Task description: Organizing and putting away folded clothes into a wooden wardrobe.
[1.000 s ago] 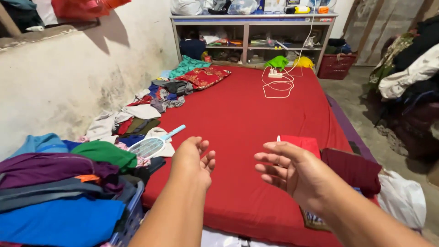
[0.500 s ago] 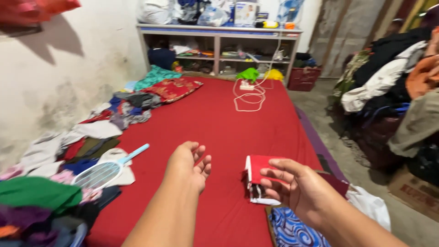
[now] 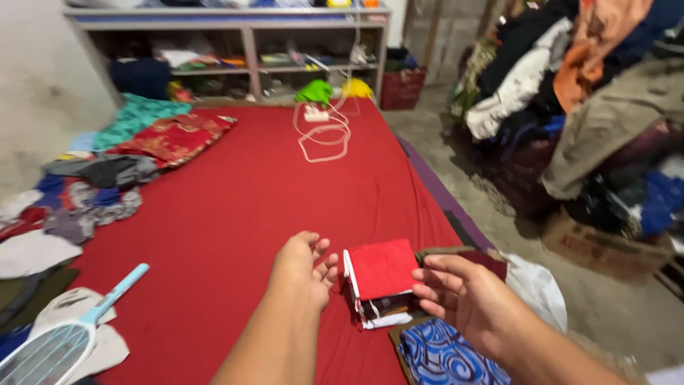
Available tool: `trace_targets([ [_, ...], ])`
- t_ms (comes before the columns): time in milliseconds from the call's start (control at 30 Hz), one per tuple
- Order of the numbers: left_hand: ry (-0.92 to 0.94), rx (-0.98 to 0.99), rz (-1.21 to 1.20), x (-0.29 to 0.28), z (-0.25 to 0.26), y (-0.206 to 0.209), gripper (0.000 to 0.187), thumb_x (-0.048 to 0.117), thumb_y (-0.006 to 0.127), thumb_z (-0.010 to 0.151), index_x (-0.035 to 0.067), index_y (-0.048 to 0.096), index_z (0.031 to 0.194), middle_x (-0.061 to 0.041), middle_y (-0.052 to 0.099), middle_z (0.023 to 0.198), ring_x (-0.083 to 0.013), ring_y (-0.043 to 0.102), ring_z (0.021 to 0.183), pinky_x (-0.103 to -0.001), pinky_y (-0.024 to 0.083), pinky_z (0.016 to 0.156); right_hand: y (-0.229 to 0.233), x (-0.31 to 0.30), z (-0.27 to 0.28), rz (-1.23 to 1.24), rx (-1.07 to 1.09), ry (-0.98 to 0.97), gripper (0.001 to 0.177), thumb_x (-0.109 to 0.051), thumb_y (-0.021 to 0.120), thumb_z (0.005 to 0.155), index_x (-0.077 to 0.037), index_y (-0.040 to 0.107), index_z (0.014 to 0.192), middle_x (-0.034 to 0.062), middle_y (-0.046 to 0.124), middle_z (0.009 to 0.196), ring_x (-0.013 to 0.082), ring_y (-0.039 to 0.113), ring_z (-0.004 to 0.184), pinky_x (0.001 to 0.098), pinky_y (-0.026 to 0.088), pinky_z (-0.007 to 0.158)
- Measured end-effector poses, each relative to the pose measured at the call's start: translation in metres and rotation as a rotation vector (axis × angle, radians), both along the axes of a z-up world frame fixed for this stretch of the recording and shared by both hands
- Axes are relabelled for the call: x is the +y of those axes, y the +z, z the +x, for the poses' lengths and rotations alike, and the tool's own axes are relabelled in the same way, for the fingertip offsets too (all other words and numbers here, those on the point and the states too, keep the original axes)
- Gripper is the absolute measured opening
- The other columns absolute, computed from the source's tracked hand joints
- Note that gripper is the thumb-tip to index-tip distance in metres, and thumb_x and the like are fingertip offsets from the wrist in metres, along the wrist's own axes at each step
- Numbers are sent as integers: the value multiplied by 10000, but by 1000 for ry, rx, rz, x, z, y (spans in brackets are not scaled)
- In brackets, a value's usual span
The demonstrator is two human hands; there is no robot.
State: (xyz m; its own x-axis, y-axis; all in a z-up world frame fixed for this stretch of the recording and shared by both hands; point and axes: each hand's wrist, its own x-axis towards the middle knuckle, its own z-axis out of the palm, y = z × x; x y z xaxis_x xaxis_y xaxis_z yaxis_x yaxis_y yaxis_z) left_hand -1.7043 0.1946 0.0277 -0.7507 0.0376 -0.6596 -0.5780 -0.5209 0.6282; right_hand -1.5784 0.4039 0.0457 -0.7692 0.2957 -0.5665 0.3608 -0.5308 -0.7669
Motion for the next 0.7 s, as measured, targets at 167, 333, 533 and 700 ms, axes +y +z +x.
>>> trace_targets([
  [167,-135,-33,-15,30,-72,-33,127,252,592,946,138,590,1002,-5,647,877,-200,587,741,-350,479,667,-22,-3,-44,-24,-17,-63,221,-243,663,897,-76,678,1041,59,742,999,194,682,866,358,558,806],
  [333,-248,-68,-48,60,-104,-67,143,264,592,948,140,588,1019,-3,669,884,-194,607,727,-343,489,637,-42,8,-58,-5,-39,-115,197,-246,638,889,-114,675,1031,67,743,1001,216,705,895,371,558,808],
  [533,-341,-157,-113,106,-107,-120,160,269,596,941,171,593,1068,1,670,898,-199,601,721,-347,479,637,-83,46,-62,-11,-136,-179,219,-263,644,901,-117,676,1061,63,744,1062,216,697,945,358,560,813],
  [700,-382,-222,-170,145,-100,-163,205,272,594,943,177,618,1123,-6,684,909,-199,595,707,-348,473,649,-147,91,-63,-81,-234,-203,238,-264,652,917,-108,657,1097,76,724,1089,222,692,961,358,553,809],
])
